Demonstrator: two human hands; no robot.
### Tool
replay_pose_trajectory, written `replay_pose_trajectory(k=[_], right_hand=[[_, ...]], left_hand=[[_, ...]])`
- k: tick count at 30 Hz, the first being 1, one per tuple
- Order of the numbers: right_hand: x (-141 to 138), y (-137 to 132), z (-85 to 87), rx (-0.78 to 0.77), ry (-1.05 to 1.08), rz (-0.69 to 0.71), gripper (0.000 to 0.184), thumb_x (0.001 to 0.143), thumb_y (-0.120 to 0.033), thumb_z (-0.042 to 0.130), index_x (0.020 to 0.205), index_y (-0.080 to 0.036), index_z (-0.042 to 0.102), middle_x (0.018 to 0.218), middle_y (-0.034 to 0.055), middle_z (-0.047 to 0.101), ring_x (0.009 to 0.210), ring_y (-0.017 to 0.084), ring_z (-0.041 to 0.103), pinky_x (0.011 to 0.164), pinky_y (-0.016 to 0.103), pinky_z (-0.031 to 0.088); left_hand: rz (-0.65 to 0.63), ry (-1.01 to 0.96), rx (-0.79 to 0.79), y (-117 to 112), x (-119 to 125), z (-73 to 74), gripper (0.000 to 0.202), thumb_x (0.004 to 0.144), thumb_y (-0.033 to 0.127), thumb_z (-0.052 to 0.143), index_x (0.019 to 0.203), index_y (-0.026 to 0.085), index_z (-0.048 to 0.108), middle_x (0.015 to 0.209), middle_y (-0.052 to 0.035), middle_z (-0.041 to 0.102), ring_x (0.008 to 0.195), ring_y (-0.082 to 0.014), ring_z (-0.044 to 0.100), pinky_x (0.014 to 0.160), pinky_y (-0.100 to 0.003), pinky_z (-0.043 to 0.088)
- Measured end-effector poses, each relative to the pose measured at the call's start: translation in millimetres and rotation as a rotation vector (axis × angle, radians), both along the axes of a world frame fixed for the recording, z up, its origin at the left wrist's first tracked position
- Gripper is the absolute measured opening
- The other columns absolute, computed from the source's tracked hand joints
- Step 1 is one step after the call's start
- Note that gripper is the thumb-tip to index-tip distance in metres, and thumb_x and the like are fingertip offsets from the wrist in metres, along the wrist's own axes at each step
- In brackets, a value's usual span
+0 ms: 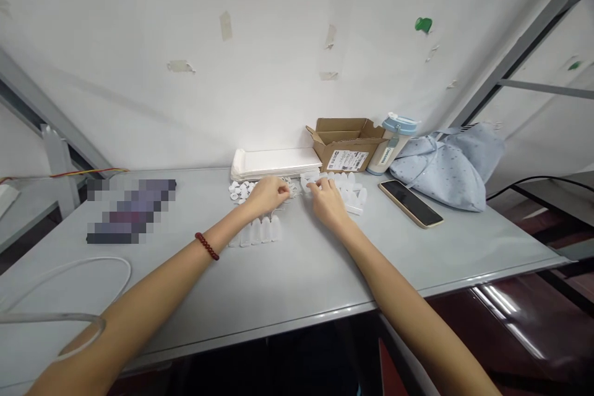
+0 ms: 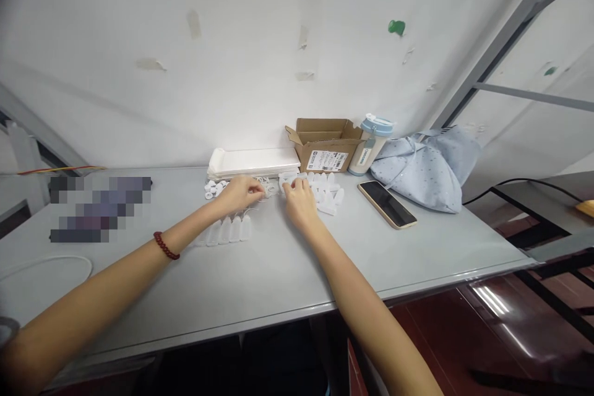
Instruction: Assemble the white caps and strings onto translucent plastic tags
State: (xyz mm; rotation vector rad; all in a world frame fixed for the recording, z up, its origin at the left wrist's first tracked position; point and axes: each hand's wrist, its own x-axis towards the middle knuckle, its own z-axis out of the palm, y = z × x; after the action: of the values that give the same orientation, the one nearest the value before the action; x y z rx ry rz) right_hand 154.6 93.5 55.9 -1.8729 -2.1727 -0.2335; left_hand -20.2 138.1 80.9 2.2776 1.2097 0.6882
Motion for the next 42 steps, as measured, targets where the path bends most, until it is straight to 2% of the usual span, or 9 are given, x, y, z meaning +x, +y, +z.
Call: replay_pose_trajectory(k=[7,13,18,21,24,27,30,35,42], right_hand=[[1.9,8.9,-8.9,0.002,-0.073,0.098,0.051,0.08,0.004,0.038,0.119,-0.02,0.059,0.127,0.0108,0.048,0.103,0.028,0.039,0.084,0.036,0.037],[0.7,7.4,-8.8,-0.044,-0.057,0.083,0.053,0.079,0.005,0.037,0.12,-0.02,0.059,0.125,0.0109,0.052,0.104,0.028,0.04,0.084,0.037,0.038],[2.6,8.0,-10.9,-0.024,-0.007,0.091,0.053,0.078,0.004,0.037,0.118,-0.02,0.06,0.115,0.0115,0.057,0.101,0.027,0.042,0.084,0.037,0.038],[3.2,6.3,-8.8,0.028,0.144,0.105,0.047,0.076,0.0,0.041,0.115,-0.016,0.062,0.105,0.0121,0.061,0.097,0.026,0.045,0.084,0.037,0.037],[-0.1,-0.4,-1.2,0.046,0.448,0.161,0.035,0.077,-0.009,0.046,0.105,-0.016,0.065,0.094,0.0085,0.063,0.086,0.022,0.049,0.08,0.035,0.039],[-6.5,-11.0,9.9,-0.061,0.825,0.227,0.021,0.079,-0.023,0.051,0.094,-0.018,0.065,0.08,0.0033,0.061,0.07,0.016,0.049,0.066,0.029,0.039],[-12.5,-20.1,18.6,-0.168,1.086,0.308,0.018,0.078,-0.034,0.057,0.084,-0.018,0.061,0.075,0.0015,0.058,0.068,0.014,0.049,0.061,0.026,0.037],[-15.6,-24.6,20.9,-0.253,1.229,0.346,0.025,0.075,-0.039,0.063,0.085,-0.018,0.054,0.076,0.0008,0.058,0.068,0.013,0.051,0.063,0.026,0.037],[-15.3,-26.9,23.3,-0.327,1.267,0.401,0.025,0.073,-0.035,0.066,0.09,-0.019,0.056,0.085,0.0025,0.06,0.077,0.014,0.054,0.07,0.028,0.04]], left_hand=[[0.112,-0.314,-0.001,9.7,-12.7,14.0,0.017,0.071,0.031,0.058,0.07,0.017,0.067,0.076,-0.0038,0.068,0.074,-0.0181,0.058,0.071,-0.029,0.042],[0.266,-0.601,-0.161,5.8,-18.1,25.4,0.019,0.071,0.034,0.061,0.077,0.016,0.062,0.083,-0.0047,0.068,0.071,-0.015,0.057,0.059,-0.025,0.04],[0.227,-0.442,-0.181,-23.1,-32.7,23.3,0.02,0.075,0.037,0.057,0.08,0.017,0.062,0.081,-0.0037,0.069,0.061,-0.0129,0.052,0.052,-0.024,0.036],[0.217,-0.304,-0.112,-43.2,-44.1,14.3,0.019,0.076,0.036,0.057,0.076,0.018,0.064,0.078,-0.0022,0.067,0.064,-0.0144,0.053,0.057,-0.026,0.038],[0.229,-0.276,-0.101,-56.1,-50.9,5.9,0.019,0.076,0.037,0.058,0.078,0.02,0.066,0.079,-0.0013,0.067,0.067,-0.0153,0.054,0.061,-0.027,0.039],[0.242,-0.338,-0.102,-61.7,-51.0,4.6,0.017,0.076,0.035,0.06,0.081,0.021,0.067,0.082,-0.0016,0.067,0.072,-0.0163,0.057,0.066,-0.028,0.041],[0.236,-0.424,-0.117,-63.4,-48.4,7.9,0.018,0.076,0.036,0.061,0.084,0.02,0.067,0.083,-0.0022,0.068,0.076,-0.0172,0.058,0.07,-0.029,0.042],[0.246,-0.586,-0.232,-65.7,-48.5,12.7,0.023,0.072,0.039,0.065,0.084,0.018,0.068,0.082,-0.0034,0.067,0.076,-0.0172,0.058,0.067,-0.028,0.042],[0.236,-0.747,-0.457,-70.5,-47.1,17.0,0.022,0.071,0.036,0.067,0.085,0.019,0.069,0.082,-0.0029,0.067,0.08,-0.0158,0.057,0.072,-0.028,0.042]])
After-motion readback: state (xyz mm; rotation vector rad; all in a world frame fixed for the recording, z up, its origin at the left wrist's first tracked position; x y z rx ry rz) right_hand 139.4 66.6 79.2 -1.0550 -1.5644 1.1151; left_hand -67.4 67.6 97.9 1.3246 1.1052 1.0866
